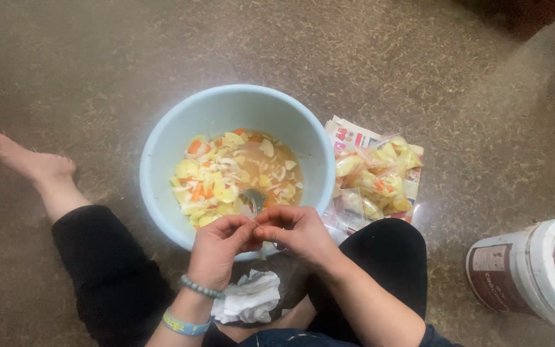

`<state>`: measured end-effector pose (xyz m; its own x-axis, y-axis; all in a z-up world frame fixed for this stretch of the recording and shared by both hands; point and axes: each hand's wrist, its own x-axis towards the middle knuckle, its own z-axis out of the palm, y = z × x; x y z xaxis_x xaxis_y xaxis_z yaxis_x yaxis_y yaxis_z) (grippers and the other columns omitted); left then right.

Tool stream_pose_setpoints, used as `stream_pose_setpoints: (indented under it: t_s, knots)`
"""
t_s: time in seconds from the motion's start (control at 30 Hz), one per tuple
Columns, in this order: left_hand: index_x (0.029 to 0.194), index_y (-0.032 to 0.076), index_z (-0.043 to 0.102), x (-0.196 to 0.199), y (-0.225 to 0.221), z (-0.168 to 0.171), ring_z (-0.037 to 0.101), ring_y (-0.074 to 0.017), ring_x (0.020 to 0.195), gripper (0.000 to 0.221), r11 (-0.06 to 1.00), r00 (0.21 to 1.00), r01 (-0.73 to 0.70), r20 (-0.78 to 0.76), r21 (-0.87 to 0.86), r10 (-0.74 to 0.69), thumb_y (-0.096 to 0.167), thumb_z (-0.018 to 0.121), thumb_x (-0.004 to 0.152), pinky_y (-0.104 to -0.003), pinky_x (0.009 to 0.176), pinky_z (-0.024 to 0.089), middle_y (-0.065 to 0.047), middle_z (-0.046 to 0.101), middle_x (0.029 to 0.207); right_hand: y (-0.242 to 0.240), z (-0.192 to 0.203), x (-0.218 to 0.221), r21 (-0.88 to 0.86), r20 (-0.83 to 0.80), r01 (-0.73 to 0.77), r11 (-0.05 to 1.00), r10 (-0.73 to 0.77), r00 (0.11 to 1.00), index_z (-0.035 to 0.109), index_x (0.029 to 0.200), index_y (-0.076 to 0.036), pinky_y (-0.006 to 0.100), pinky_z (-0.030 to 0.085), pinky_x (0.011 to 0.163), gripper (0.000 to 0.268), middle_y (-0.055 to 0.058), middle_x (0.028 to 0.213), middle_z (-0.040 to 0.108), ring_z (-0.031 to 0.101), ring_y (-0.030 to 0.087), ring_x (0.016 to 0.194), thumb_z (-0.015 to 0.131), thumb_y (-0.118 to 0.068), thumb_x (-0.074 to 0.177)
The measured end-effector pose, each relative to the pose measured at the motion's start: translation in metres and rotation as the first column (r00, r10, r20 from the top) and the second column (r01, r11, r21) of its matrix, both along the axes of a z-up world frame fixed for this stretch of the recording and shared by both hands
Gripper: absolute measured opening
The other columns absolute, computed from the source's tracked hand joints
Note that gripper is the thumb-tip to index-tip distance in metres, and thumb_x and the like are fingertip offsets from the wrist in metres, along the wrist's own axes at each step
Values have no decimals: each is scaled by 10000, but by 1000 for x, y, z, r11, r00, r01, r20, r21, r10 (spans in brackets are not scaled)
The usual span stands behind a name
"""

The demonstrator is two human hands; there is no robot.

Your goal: Mixing and sorting chopped vegetables in a large bowl using a spoon and hands

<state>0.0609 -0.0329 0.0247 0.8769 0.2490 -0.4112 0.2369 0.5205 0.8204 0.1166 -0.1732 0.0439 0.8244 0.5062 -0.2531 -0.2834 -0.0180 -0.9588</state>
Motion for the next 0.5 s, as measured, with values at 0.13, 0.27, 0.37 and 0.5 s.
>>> stream_pose_setpoints:
  t_s: [0.13, 0.27, 0.37, 0.5]
  knots:
    - [800, -97, 590, 1, 2, -3, 573, -208, 605, 111, 996, 997, 49, -61, 70, -45, -8, 587, 734, -272, 573, 504, -171, 598, 698, 2, -6, 1, 13, -49, -44, 999, 45, 998, 660, 816, 43, 161, 359, 456, 133, 65, 625, 595, 467, 83, 505, 605, -17, 711]
    - [698, 117, 658, 1, 6, -15, 643, -138, 513, 144, 711, 885, 443, -393, 546, -250, 238, 585, 728, -253, 513, 540, -42, 648, 595, 15, -15, -5, -417, 293, -18, 909, 153, 944, 668, 796, -153, 241, 485, 508, 149, 27, 624, 651, 597, 128, 591, 617, -124, 660]
    - [716, 109, 662, -2, 10, -11, 646, -195, 579, 194, 622, 887, 461, -346, 632, -306, 234, 518, 750, -306, 528, 519, -84, 631, 575, 23, -12, -4, -517, 435, 35, 855, 228, 871, 655, 772, -214, 287, 498, 532, 142, -8, 607, 642, 619, 173, 584, 615, -175, 641]
    - [704, 122, 654, -8, 13, -10, 603, -159, 598, 166, 624, 952, 285, -137, 727, -275, 208, 518, 745, -317, 578, 490, -80, 607, 558, 22, -16, 0, -462, 539, 83, 883, 205, 817, 662, 730, -253, 308, 504, 596, 149, -26, 629, 641, 632, 203, 653, 641, -185, 599]
